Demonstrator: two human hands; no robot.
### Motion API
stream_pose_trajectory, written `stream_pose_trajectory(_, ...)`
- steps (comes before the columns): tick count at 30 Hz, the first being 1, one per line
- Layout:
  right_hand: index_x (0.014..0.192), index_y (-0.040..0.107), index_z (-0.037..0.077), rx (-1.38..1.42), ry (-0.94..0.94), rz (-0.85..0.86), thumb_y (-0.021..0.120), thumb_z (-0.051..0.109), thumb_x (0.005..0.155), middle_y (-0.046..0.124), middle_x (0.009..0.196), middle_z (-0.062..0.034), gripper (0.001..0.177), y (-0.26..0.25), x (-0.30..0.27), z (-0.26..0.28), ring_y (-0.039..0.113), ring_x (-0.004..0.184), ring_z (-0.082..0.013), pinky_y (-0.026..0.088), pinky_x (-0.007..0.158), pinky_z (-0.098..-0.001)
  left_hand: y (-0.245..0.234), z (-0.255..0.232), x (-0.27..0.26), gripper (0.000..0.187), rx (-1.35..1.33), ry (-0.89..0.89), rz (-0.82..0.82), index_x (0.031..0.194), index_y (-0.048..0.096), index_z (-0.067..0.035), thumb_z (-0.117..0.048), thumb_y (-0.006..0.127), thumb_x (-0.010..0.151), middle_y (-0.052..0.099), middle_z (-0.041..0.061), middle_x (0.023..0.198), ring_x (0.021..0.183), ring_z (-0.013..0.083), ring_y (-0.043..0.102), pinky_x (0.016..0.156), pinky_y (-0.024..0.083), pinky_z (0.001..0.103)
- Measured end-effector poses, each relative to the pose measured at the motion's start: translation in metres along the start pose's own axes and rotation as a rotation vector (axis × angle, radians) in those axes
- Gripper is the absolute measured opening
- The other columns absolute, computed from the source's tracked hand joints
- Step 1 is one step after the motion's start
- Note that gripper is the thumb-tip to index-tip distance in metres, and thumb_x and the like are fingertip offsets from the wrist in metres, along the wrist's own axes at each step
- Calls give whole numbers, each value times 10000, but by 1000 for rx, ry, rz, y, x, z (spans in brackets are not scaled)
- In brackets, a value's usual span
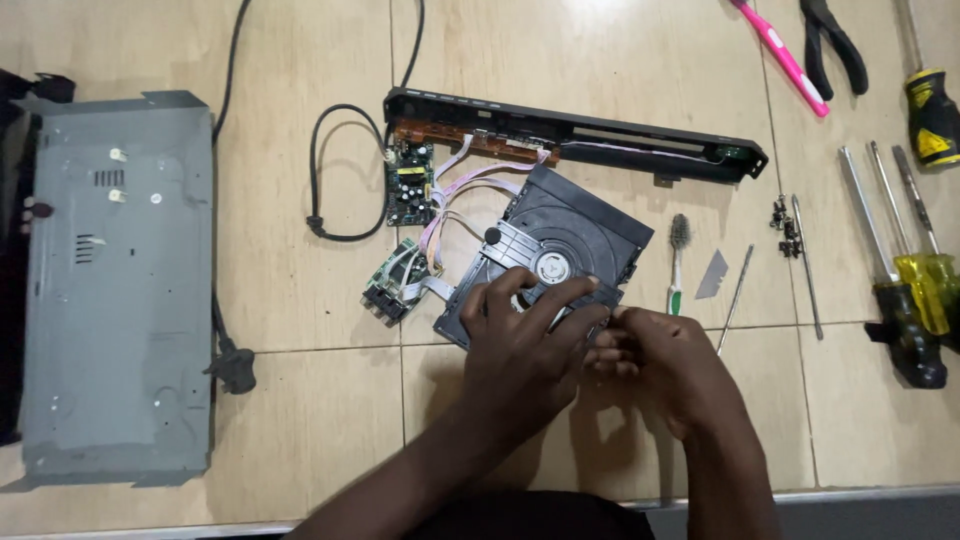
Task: The person cleans the internal components of a disassembled DVD drive using a toothbrush and a metal tool. They scrub the laser lens and surrounding mechanisms, then flip the drive to clean the underside and circuit boards.
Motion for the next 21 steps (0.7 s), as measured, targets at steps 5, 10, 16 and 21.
stream_pose_trajectory(5,697,645,-90,-36,-36,-50,680,130,904,527,645,-230,304,22,-25,35,501,596,-267,501,568,-384,-2,-1,1,195,25,62,-110,1097,655,-252,-188,636,914,632,-55,1234,1116,280,501,941,310,458)
stream_pose_trajectory(10,653,633,-72,-43,-38,-73,689,116,875,518,621,-205,296,17,-12,25,503,562,-241,513,534,-374,-7,0,3,174,32,64,-125,1074,660,-268,-179,607,934,650,-79,1200,1096,249,507,937,312,431)
stream_pose_trajectory(16,821,682,-74,102,-17,-65,677,137,930,640,753,-262,238,20,-29,19,619,659,-270,556,615,-383,-8,-2,2,206,5,81,-84,1077,667,-267,-155,616,912,663,-74,1185,1026,260,509,909,349,431)
stream_pose_trajectory(21,864,702,-84,91,-82,-3,640,113,963,637,795,-230,229,19,-26,16,622,707,-267,604,715,-446,-3,-2,2,212,17,75,-98,1115,651,-273,-185,599,930,656,-71,1211,980,243,519,879,350,414)
Point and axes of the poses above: each hand's wrist, its own x-axis towards the middle knuckle, its own y-axis out of the palm, z = x × y, the point moved 7 cm from there along x, towards the middle knuckle
